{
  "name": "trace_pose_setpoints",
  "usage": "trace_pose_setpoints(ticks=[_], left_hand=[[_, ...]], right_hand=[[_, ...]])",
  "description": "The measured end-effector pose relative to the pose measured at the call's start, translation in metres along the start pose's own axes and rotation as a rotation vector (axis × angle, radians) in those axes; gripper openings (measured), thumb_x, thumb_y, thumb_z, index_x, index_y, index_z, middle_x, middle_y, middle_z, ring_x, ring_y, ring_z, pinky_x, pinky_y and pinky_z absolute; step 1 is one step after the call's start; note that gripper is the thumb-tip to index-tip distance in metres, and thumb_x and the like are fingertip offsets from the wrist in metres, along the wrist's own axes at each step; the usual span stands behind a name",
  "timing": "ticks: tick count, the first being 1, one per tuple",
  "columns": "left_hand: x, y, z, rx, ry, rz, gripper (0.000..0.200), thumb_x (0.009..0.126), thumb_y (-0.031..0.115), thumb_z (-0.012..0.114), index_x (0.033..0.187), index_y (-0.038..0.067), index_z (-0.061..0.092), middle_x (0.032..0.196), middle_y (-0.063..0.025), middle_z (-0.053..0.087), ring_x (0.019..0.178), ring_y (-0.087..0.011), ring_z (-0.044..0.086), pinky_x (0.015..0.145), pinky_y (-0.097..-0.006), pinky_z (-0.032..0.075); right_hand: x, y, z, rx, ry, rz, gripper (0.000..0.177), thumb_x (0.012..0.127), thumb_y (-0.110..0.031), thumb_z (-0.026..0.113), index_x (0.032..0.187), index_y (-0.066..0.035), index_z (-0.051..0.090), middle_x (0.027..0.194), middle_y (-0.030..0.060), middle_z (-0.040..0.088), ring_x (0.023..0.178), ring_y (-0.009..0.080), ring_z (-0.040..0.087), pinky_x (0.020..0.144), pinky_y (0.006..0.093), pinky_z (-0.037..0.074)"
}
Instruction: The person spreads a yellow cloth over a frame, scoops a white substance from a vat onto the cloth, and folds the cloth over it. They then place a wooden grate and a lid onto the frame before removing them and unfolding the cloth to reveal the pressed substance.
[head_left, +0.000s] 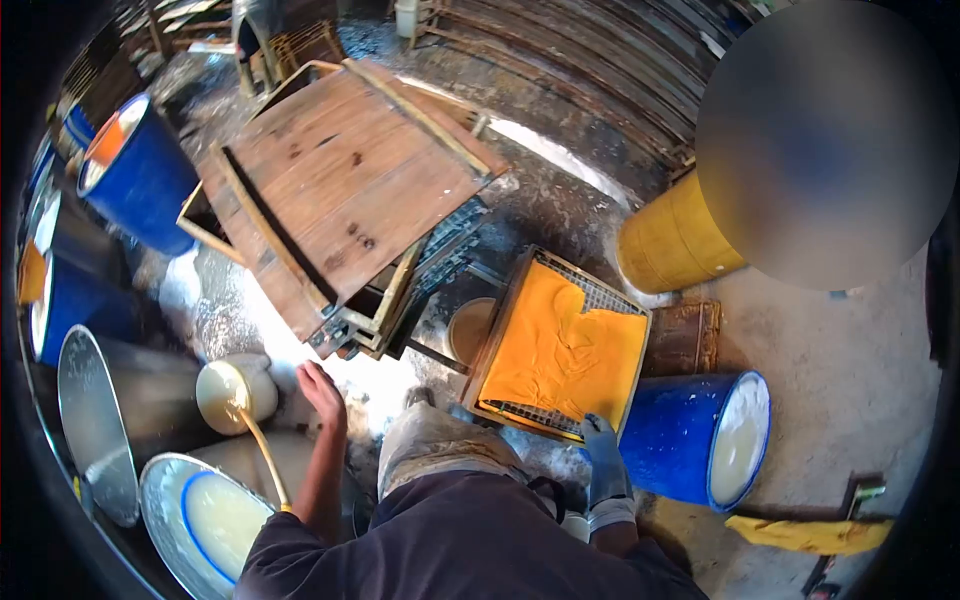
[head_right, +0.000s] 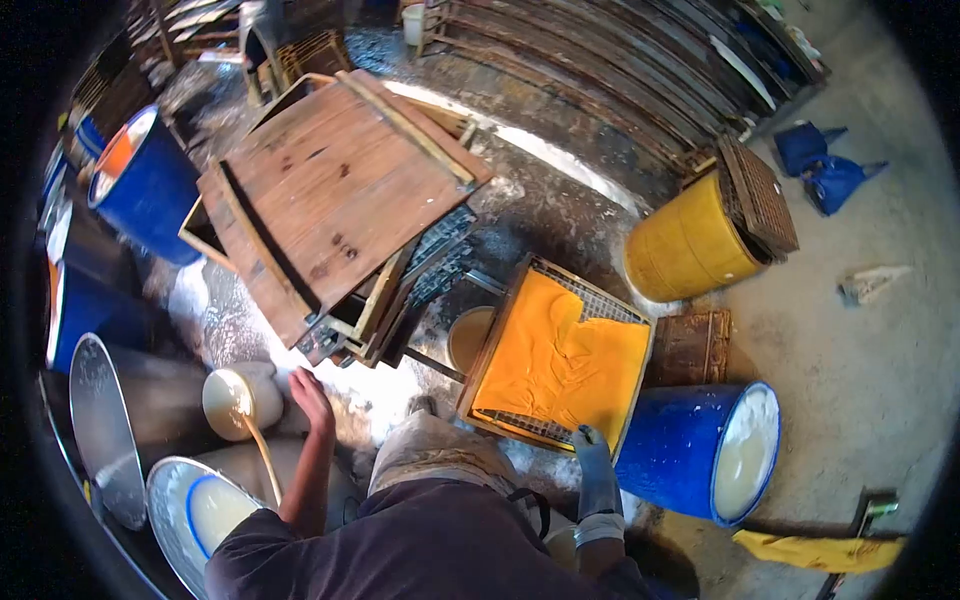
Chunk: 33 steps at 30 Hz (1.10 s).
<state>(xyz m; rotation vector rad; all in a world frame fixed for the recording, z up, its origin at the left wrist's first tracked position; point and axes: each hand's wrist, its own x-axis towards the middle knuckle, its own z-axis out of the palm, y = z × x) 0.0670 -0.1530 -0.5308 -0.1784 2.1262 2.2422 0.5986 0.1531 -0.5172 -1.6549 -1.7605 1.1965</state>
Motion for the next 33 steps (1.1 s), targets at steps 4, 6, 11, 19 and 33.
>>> trace_pose_setpoints(ticks=[4,6,11,19,33], left_hand=[[-0.075,-0.03,0.016,0.184,-0.513,-0.304,0.036,0.105,0.037,0.044,0.089,0.007,0.054,0.072,0.0014,0.051,0.062,-0.0087,0.047,0.055,-0.0259,0.04],[-0.104,-0.049,0.03,0.346,-0.727,-0.474,0.043,0.103,0.043,0.046,0.102,0.002,0.059,0.081,-0.0051,0.062,0.067,-0.0122,0.057,0.058,-0.0269,0.044],[-0.147,-0.154,0.048,0.463,-1.072,-0.443,0.053,0.1,0.05,0.048,0.115,0.0,0.061,0.093,-0.0121,0.068,0.075,-0.0194,0.064,0.068,-0.0323,0.055],[-0.173,-0.213,0.144,0.881,-1.136,-0.501,0.048,0.105,0.04,0.034,0.13,0.005,0.056,0.104,-0.0108,0.067,0.087,-0.0159,0.065,0.073,-0.0334,0.054],[-0.202,-0.226,0.18,0.893,-0.804,-1.041,0.064,0.105,0.053,0.024,0.145,0.008,0.044,0.135,-0.0104,0.055,0.119,-0.0219,0.054,0.103,-0.0417,0.04]], right_hand=[[-0.029,0.029,-0.016,0.056,-0.159,0.235,0.017,0.09,-0.019,0.064,0.1,-0.005,0.066,0.075,0.0009,0.061,0.064,0.0111,0.057,0.059,0.0274,0.047],[-0.045,0.075,-0.023,0.12,-0.208,0.426,0.02,0.091,-0.026,0.064,0.101,-0.009,0.066,0.071,-0.0003,0.059,0.052,0.0116,0.055,0.045,0.0273,0.041],[-0.084,0.159,-0.062,0.183,-0.23,0.56,0.014,0.093,-0.025,0.059,0.094,-0.012,0.064,0.062,-0.0018,0.052,0.045,0.0137,0.048,0.04,0.03,0.037],[-0.025,0.278,-0.111,-0.102,0.199,0.487,0.039,0.096,-0.045,0.053,0.115,-0.013,0.065,0.088,-0.0005,0.065,0.073,0.0177,0.062,0.057,0.0378,0.048],[0.115,0.266,-0.119,0.187,0.249,0.641,0.041,0.096,-0.048,0.052,0.114,-0.014,0.065,0.085,0.0006,0.063,0.073,0.0187,0.06,0.059,0.0389,0.048]])
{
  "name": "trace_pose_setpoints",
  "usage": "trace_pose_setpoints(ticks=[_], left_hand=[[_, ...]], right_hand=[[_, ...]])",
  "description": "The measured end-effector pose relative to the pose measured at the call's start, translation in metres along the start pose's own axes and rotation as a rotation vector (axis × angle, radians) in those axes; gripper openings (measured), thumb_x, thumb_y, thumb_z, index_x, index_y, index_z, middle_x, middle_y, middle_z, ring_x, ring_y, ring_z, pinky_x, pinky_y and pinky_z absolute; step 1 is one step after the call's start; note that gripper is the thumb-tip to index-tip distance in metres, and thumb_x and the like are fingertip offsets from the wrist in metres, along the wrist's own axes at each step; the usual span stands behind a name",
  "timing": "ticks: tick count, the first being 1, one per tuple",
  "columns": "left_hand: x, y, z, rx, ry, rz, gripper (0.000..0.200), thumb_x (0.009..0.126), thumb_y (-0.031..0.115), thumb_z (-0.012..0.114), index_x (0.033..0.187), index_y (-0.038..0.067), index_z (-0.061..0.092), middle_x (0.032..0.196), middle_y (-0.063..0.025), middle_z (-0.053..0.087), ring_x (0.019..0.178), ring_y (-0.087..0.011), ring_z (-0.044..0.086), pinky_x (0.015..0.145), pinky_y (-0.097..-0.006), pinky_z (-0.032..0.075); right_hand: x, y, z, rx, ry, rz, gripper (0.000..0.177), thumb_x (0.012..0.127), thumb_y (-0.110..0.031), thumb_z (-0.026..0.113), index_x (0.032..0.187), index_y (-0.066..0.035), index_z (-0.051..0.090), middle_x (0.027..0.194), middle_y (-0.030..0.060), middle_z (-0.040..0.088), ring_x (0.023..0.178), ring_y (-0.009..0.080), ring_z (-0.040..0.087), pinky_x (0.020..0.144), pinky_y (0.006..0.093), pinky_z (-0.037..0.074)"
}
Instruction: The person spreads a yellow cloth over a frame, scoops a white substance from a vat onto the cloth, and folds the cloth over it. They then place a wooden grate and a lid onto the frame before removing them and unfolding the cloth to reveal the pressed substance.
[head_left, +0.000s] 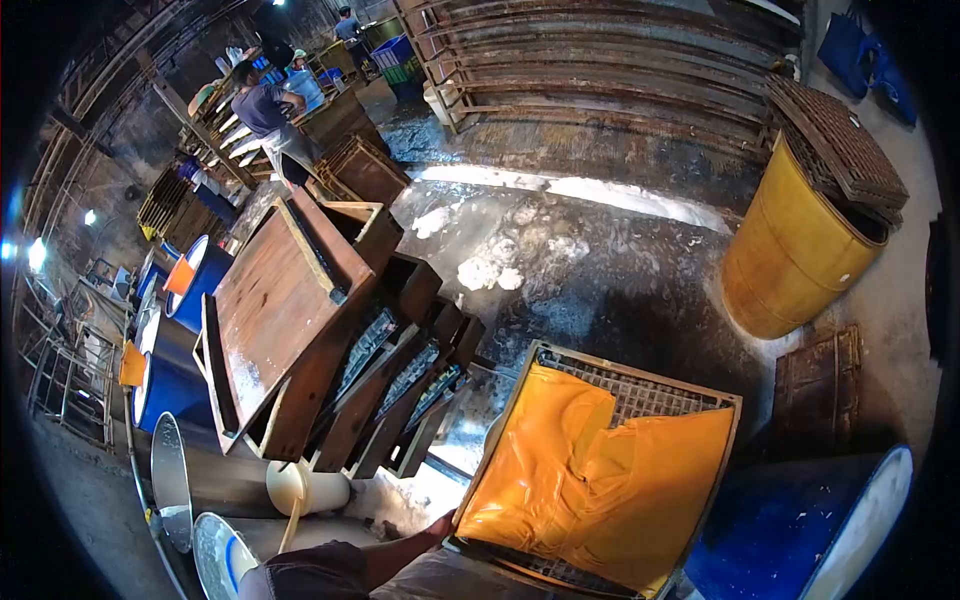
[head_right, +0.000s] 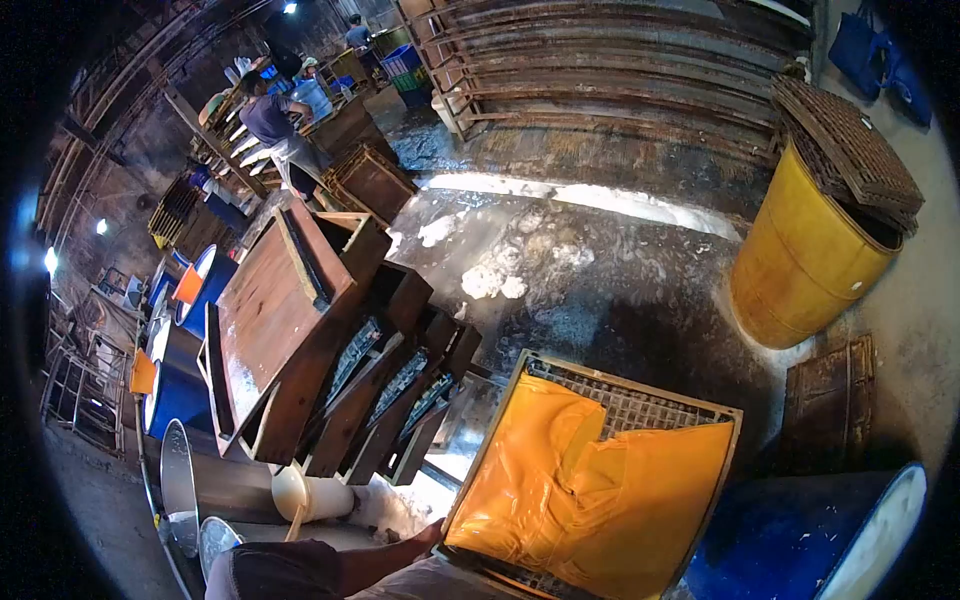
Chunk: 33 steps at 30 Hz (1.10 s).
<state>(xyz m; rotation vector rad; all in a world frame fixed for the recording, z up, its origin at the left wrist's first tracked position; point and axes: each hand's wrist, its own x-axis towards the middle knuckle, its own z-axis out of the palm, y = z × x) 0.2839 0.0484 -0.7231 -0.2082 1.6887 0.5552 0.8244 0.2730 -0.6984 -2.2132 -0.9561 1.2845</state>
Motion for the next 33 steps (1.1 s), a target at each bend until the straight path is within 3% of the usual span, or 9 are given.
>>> trace_pose_setpoints(ticks=[20,23,25,26,27,28,30,31,33], left_hand=[[0.018,0.041,-0.027,0.099,-0.059,0.092,0.075,0.1,0.065,0.025,0.151,0.011,0.037,0.151,-0.0102,0.044,0.135,-0.0264,0.044,0.114,-0.0451,0.026],[0.003,0.069,-0.031,0.05,-0.163,0.358,0.087,0.095,0.074,0.022,0.152,0.008,0.035,0.152,-0.011,0.042,0.138,-0.0256,0.041,0.11,-0.0443,0.033],[-0.006,0.074,-0.038,0.173,-0.192,0.439,0.084,0.097,0.071,0.023,0.153,0.009,0.032,0.155,-0.0105,0.038,0.139,-0.0247,0.04,0.109,-0.0443,0.034],[-0.027,0.08,-0.031,0.218,-0.165,0.506,0.08,0.099,0.067,0.026,0.152,0.007,0.033,0.153,-0.0122,0.04,0.137,-0.027,0.043,0.11,-0.0419,0.034],[-0.038,0.082,-0.024,0.271,-0.065,0.514,0.076,0.101,0.063,0.028,0.15,0.005,0.038,0.149,-0.0141,0.045,0.134,-0.0255,0.047,0.109,-0.0381,0.035],[-0.01,0.06,-0.034,0.315,-0.001,0.593,0.072,0.102,0.06,0.03,0.144,0.004,0.046,0.136,-0.0154,0.057,0.124,-0.0236,0.054,0.103,-0.035,0.04],[-0.013,0.05,-0.031,0.393,0.012,0.575,0.069,0.103,0.058,0.032,0.137,0.001,0.052,0.119,-0.0154,0.065,0.108,-0.0237,0.059,0.095,-0.0352,0.044],[-0.016,0.047,-0.03,0.452,0.023,0.535,0.069,0.103,0.057,0.033,0.135,0.0,0.053,0.114,-0.0153,0.066,0.104,-0.0246,0.059,0.093,-0.0354,0.045],[-0.026,0.049,-0.017,0.461,0.066,0.595,0.068,0.103,0.056,0.033,0.135,0.0,0.053,0.116,-0.0162,0.066,0.105,-0.0245,0.06,0.092,-0.0357,0.046]], right_hand=[[0.023,-0.081,-0.044,0.128,0.035,-0.135,0.044,0.096,-0.053,0.051,0.112,-0.014,0.065,0.082,0.002,0.061,0.073,0.0201,0.058,0.063,0.0404,0.047],[0.047,-0.121,-0.064,0.136,0.055,-0.156,0.044,0.096,-0.053,0.051,0.112,-0.014,0.065,0.082,0.0022,0.06,0.073,0.0203,0.058,0.063,0.0406,0.047],[0.079,-0.156,-0.072,0.138,0.038,-0.116,0.045,0.096,-0.054,0.051,0.112,-0.014,0.065,0.081,0.0024,0.06,0.073,0.0204,0.058,0.063,0.0407,0.047],[0.186,-0.102,-0.085,0.269,-0.225,0.021,0.055,0.097,-0.061,0.046,0.127,-0.017,0.057,0.11,0.007,0.063,0.099,0.0219,0.06,0.079,0.0428,0.048],[0.182,-0.139,-0.072,0.285,-0.105,0.101,0.062,0.096,-0.065,0.043,0.135,-0.018,0.051,0.136,0.0077,0.053,0.12,0.0239,0.054,0.089,0.0449,0.046],[0.199,-0.157,-0.06,0.289,-0.18,0.095,0.068,0.096,-0.065,0.04,0.144,-0.017,0.042,0.145,0.006,0.048,0.127,0.0267,0.051,0.097,0.0444,0.044],[0.148,-0.257,-0.009,0.542,-0.294,-0.091,0.071,0.097,-0.063,0.037,0.149,-0.015,0.037,0.149,0.0087,0.043,0.132,0.0286,0.045,0.105,0.0425,0.039],[0.107,-0.296,0.009,0.388,-0.418,-0.306,0.068,0.098,-0.065,0.031,0.15,-0.021,0.039,0.146,0.0115,0.048,0.133,0.0331,0.045,0.109,0.0582,0.03],[0.113,-0.327,0.055,0.254,-0.473,-0.422,0.066,0.098,-0.063,0.033,0.148,-0.021,0.04,0.143,0.0115,0.049,0.129,0.0327,0.046,0.106,0.0574,0.031]])
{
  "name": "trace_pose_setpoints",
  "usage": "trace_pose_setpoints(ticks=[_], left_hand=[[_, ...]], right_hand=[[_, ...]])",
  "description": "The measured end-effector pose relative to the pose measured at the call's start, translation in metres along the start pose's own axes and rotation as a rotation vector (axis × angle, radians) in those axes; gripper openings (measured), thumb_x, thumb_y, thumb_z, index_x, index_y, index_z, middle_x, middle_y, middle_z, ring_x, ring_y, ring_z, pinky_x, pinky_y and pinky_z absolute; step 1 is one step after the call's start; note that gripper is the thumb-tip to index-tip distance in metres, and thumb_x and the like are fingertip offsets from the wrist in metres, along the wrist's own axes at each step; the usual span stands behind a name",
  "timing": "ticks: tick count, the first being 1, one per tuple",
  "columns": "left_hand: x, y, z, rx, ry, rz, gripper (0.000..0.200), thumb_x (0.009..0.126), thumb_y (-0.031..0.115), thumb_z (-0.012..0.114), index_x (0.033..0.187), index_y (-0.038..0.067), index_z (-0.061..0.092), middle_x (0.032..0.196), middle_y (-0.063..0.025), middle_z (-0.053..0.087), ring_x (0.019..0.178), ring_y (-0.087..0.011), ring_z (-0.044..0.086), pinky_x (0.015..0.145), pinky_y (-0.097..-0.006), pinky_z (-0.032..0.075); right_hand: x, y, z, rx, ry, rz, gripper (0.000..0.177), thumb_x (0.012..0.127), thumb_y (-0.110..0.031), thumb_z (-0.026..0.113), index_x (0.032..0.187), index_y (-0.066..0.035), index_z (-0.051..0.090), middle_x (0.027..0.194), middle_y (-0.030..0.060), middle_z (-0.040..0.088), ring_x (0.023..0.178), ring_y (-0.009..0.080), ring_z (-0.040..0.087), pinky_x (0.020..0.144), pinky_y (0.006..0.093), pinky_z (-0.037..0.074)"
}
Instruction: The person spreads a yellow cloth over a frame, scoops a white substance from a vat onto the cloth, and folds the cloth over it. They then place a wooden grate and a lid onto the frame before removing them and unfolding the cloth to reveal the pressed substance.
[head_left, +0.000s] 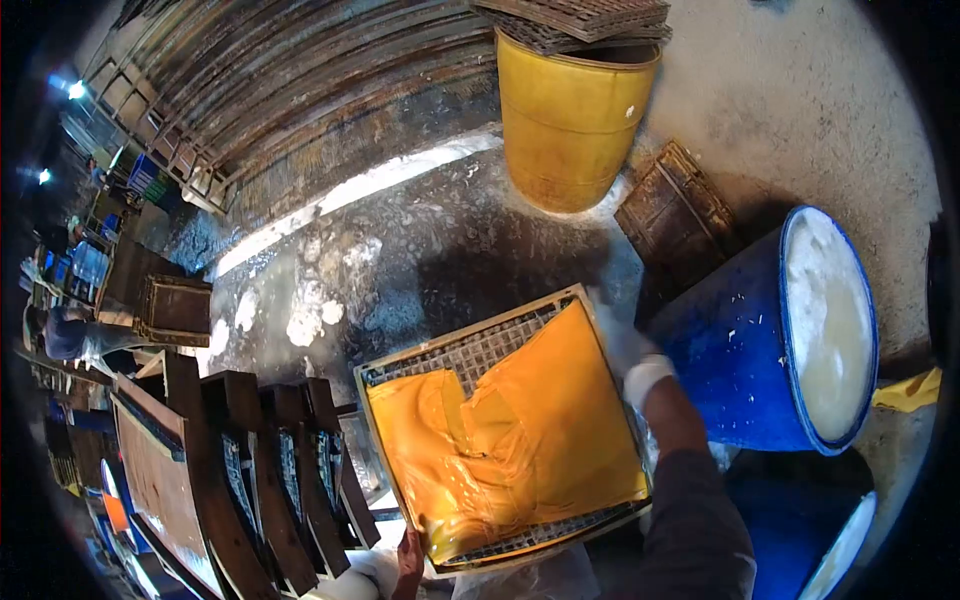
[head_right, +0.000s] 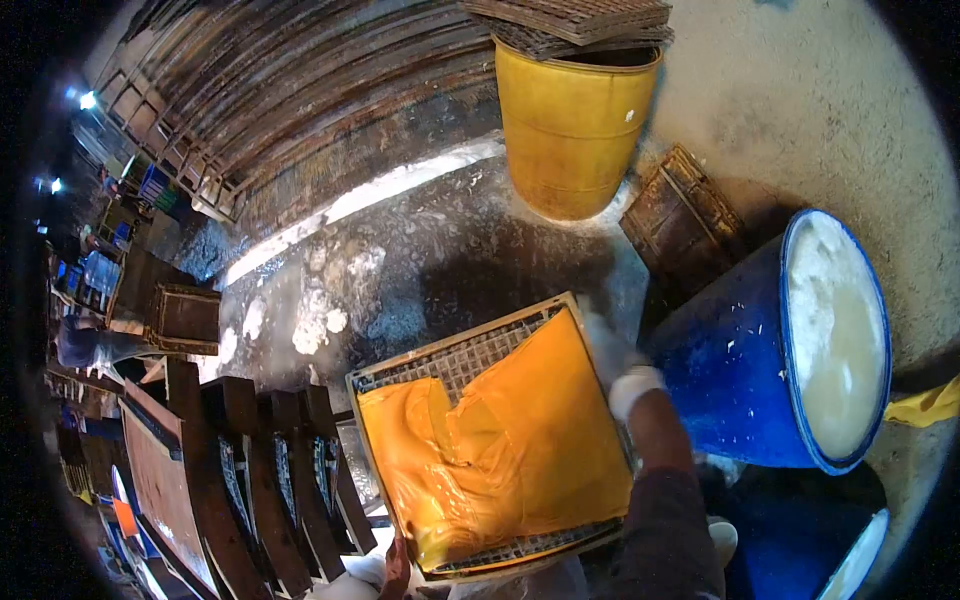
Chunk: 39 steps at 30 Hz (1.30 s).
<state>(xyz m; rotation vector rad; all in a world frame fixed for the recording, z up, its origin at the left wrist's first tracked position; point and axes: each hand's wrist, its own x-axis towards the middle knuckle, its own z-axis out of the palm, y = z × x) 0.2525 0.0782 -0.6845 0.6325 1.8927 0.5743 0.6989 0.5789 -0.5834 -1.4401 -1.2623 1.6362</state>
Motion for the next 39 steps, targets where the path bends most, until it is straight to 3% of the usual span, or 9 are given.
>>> trace_pose_setpoints(ticks=[8,14,20,25,26,28,30,35,39], left_hand=[[-0.031,0.061,-0.005,0.342,0.254,0.038,0.061,0.102,0.042,0.051,0.146,0.003,0.036,0.122,-0.0257,0.063,0.1,-0.0375,0.067,0.082,-0.0403,0.053],[-0.089,0.085,-0.059,-0.02,0.437,0.146,0.058,0.098,0.042,0.057,0.138,0.002,0.046,0.128,-0.0194,0.061,0.098,-0.027,0.069,0.084,-0.0367,0.055],[-0.231,0.194,-0.201,0.522,1.184,0.483,0.049,0.089,0.014,0.063,0.135,0.003,0.049,0.141,-0.0231,0.047,0.132,-0.0386,0.042,0.105,-0.0475,0.034],[-0.237,0.089,-0.334,0.026,1.835,-0.044,0.064,0.098,0.032,0.054,0.147,-0.003,0.031,0.151,-0.0262,0.033,0.139,-0.0394,0.031,0.115,-0.0525,0.02],[-0.197,0.022,-0.364,0.088,1.999,-0.051,0.052,0.1,0.038,0.053,0.129,-0.005,0.048,0.121,-0.0259,0.058,0.111,-0.0333,0.059,0.095,-0.0452,0.045],[-0.219,0.01,-0.391,-0.831,1.108,0.202,0.043,0.1,0.042,0.055,0.098,-0.001,0.06,0.075,-0.0102,0.061,0.063,-0.0185,0.06,0.056,-0.0323,0.047],[-0.21,0.014,-0.395,-0.878,1.177,0.25,0.042,0.098,0.043,0.058,0.077,0.007,0.057,0.056,0.0049,0.047,0.045,-0.0065,0.041,0.041,-0.0261,0.03],[-0.216,-0.001,-0.397,-0.87,0.983,0.289,0.039,0.095,0.042,0.063,0.075,0.01,0.056,0.062,0.0051,0.05,0.05,-0.0061,0.04,0.043,-0.0267,0.03],[-0.233,0.007,-0.376,-0.902,1.052,0.337,0.038,0.093,0.036,0.068,0.08,0.005,0.051,0.06,-0.0006,0.052,0.049,-0.0088,0.046,0.042,-0.0275,0.038]], right_hand=[[0.032,-0.02,-0.031,0.074,0.157,-0.071,0.056,0.098,-0.057,0.038,0.141,-0.02,0.044,0.132,0.0113,0.053,0.117,0.0313,0.051,0.095,0.0541,0.036],[-0.04,-0.019,-0.058,0.112,0.203,-0.054,0.05,0.098,-0.052,0.042,0.136,-0.02,0.047,0.123,0.0111,0.055,0.108,0.0302,0.055,0.086,0.0517,0.04],[-0.139,0.001,-0.045,0.14,0.372,0.143,0.043,0.098,-0.047,0.046,0.13,-0.019,0.05,0.115,0.011,0.058,0.098,0.0292,0.058,0.078,0.0492,0.044],[-0.211,0.01,0.014,0.208,0.419,0.234,0.037,0.098,-0.043,0.05,0.126,-0.019,0.053,0.108,0.0109,0.06,0.091,0.0283,0.061,0.071,0.0471,0.048],[-0.226,0.014,0.029,0.225,0.419,0.245,0.036,0.098,-0.042,0.051,0.125,-0.019,0.053,0.106,0.0108,0.061,0.089,0.0281,0.062,0.07,0.0467,0.048],[-0.246,0.021,0.062,0.25,0.398,0.256,0.033,0.098,-0.041,0.052,0.123,-0.018,0.054,0.104,0.0108,0.062,0.086,0.0278,0.063,0.067,0.0459,0.05],[-0.256,0.035,0.099,0.28,0.353,0.249,0.031,0.098,-0.039,0.053,0.121,-0.018,0.055,0.101,0.0107,0.063,0.083,0.0274,0.065,0.064,0.0451,0.051],[-0.234,0.087,0.225,0.513,-0.323,0.323,0.025,0.098,-0.035,0.057,0.117,-0.018,0.058,0.094,0.0106,0.065,0.075,0.0265,0.068,0.058,0.043,0.054],[-0.339,-0.045,0.427,0.12,-0.413,0.208,0.04,0.096,-0.031,0.063,0.131,-0.012,0.054,0.108,0.0111,0.068,0.09,0.0249,0.07,0.075,0.0374,0.058]])
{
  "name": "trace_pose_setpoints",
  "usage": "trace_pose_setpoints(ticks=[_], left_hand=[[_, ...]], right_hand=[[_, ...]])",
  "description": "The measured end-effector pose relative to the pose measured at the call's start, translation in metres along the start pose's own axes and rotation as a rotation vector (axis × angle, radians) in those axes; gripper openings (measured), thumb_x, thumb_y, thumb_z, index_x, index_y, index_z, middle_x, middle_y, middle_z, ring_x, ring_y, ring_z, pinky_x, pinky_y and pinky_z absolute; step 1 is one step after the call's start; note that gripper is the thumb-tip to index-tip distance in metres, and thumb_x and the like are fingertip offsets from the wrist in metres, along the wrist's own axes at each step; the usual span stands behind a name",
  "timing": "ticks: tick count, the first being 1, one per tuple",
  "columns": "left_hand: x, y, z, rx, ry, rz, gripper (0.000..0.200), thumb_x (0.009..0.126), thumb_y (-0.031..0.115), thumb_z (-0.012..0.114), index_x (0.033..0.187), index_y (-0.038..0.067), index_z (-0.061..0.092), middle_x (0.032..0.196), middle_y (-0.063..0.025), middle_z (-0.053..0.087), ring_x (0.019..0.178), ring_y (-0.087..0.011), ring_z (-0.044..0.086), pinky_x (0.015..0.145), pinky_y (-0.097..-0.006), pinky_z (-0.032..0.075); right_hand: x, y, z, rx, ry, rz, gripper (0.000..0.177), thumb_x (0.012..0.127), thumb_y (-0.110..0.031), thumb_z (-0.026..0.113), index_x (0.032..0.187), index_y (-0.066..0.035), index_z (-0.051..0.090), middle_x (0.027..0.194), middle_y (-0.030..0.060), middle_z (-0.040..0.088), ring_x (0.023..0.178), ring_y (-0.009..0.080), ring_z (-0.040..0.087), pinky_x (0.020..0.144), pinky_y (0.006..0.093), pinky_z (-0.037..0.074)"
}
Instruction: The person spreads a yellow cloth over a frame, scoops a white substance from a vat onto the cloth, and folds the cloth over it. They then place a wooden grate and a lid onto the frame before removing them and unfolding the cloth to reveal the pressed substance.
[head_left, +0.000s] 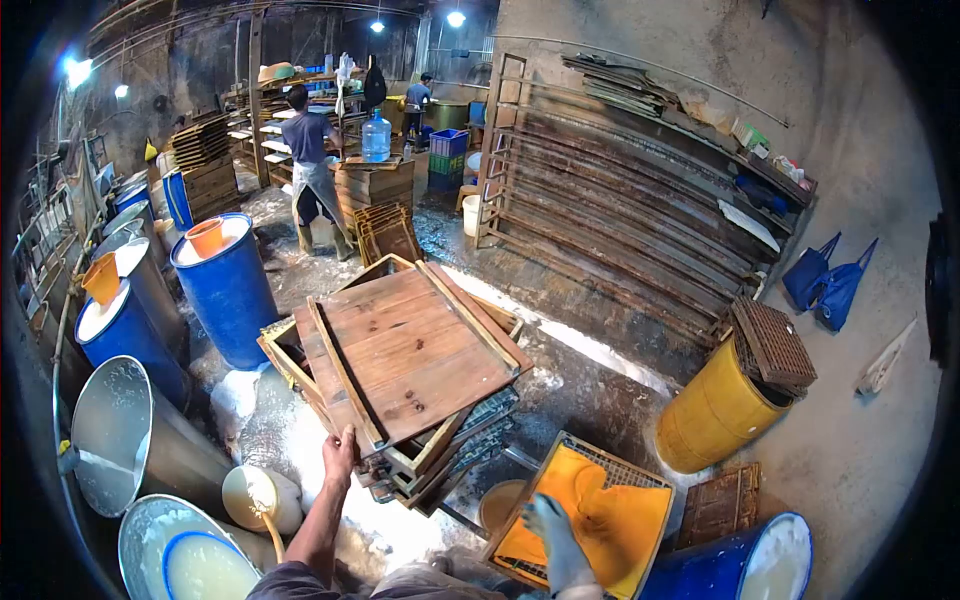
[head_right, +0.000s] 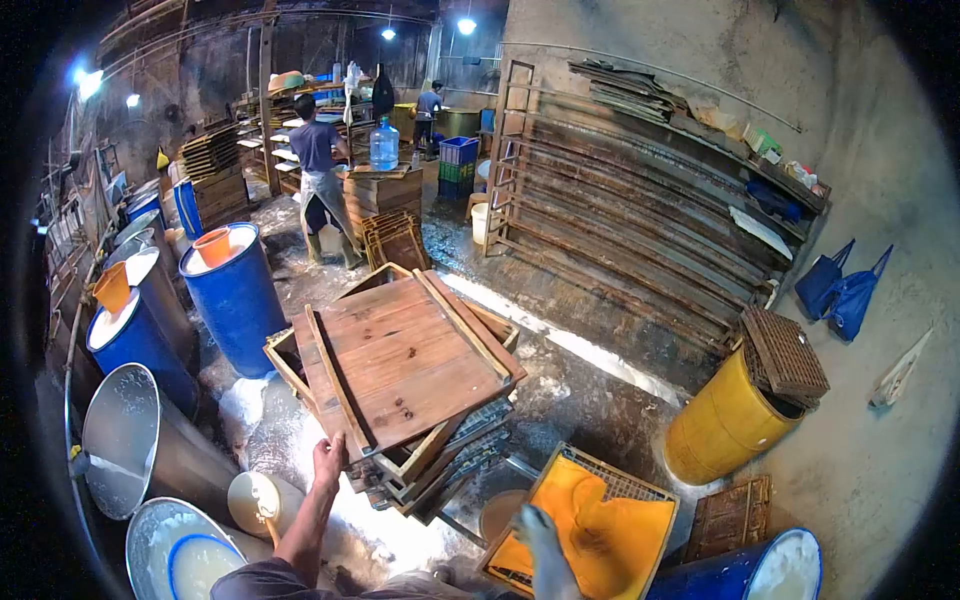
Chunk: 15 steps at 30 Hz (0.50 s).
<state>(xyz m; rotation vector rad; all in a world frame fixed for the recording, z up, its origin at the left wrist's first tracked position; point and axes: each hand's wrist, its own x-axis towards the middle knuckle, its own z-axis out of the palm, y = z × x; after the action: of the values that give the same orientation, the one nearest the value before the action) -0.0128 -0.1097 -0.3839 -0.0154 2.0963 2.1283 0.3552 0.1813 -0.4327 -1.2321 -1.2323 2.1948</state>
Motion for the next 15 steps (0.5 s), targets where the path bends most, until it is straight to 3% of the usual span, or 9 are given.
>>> trace_pose_setpoints(ticks=[4,8,12,15], left_hand=[[-0.03,0.002,-0.01,-0.099,-0.056,-0.039,0.035,0.093,0.031,0.069,0.079,0.005,0.051,0.063,-0.0054,0.057,0.049,-0.0141,0.058,0.041,-0.0287,0.05],[-0.043,0.028,-0.017,-0.171,-0.233,-0.286,0.027,0.096,0.029,0.064,0.089,0.004,0.055,0.069,-0.0088,0.063,0.056,-0.024,0.068,0.047,-0.034,0.058],[-0.041,0.025,-0.005,-0.216,-0.262,-0.244,0.029,0.098,0.029,0.062,0.092,0.001,0.056,0.08,-0.0151,0.069,0.059,-0.0219,0.068,0.05,-0.0309,0.057],[-0.043,0.012,-0.003,-0.219,-0.275,-0.181,0.027,0.098,0.027,0.061,0.098,0.0,0.056,0.079,-0.0125,0.069,0.067,-0.0243,0.072,0.052,-0.0309,0.058]], right_hand=[[-0.012,-0.032,0.116,-0.029,-0.367,0.044,0.038,0.103,-0.03,0.052,0.135,-0.011,0.051,0.112,0.0125,0.067,0.096,0.0263,0.069,0.081,0.0394,0.058],[-0.013,-0.04,0.171,-0.133,-0.426,0.124,0.037,0.103,-0.031,0.051,0.135,-0.011,0.051,0.112,0.013,0.067,0.096,0.0261,0.069,0.083,0.0394,0.057],[0.006,-0.034,0.186,-0.192,-0.456,0.172,0.039,0.102,-0.034,0.052,0.134,-0.011,0.052,0.113,0.0131,0.066,0.097,0.0262,0.068,0.084,0.0402,0.057],[0.002,-0.032,0.188,-0.178,-0.437,0.191,0.043,0.102,-0.038,0.052,0.134,-0.01,0.052,0.114,0.0135,0.066,0.099,0.0269,0.068,0.085,0.0413,0.056]])
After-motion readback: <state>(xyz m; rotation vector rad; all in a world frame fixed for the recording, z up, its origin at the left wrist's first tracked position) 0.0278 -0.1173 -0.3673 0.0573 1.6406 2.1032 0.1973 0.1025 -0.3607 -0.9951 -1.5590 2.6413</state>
